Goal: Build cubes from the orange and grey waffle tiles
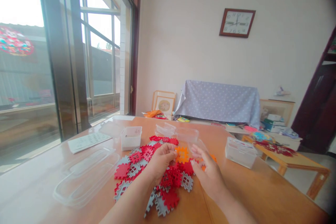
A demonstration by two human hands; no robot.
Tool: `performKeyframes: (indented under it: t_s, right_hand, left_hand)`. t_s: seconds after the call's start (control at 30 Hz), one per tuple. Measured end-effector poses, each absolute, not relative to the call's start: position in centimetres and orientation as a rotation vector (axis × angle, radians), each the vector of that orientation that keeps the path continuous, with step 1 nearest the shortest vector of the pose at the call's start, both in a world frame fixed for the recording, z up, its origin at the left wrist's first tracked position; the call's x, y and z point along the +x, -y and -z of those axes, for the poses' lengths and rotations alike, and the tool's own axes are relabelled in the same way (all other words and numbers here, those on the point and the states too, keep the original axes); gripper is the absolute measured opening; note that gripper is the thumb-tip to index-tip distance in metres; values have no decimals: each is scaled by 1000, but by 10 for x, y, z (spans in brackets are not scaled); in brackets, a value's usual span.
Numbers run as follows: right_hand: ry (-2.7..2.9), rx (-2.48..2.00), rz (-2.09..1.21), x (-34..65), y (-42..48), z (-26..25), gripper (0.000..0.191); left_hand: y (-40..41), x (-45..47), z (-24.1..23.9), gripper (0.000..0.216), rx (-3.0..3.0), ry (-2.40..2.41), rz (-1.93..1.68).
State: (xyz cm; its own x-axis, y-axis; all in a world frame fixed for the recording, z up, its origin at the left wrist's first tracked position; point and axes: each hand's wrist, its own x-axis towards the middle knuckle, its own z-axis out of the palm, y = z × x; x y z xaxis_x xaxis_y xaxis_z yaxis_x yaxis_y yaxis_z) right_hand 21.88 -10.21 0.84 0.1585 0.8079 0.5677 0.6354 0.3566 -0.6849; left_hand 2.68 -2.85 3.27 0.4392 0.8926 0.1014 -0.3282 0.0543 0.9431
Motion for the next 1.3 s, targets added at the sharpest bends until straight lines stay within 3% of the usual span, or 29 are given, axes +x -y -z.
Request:
performKeyframes:
  t_s: [0.5, 0.83, 1.3]
  right_hand:
    - [1799, -1294, -330, 207, 115, -23, 65]
    - [1761, -1359, -216, 211, 114, -25, 66]
    - [1646, -1348, -421, 237, 117, -40, 48]
  left_hand:
    - [38, 28, -35, 43, 1076, -521, -822]
    - [36, 31, -32, 31, 1071, -549, -900]
    - [44, 30, -44, 38, 1058, -556, -921]
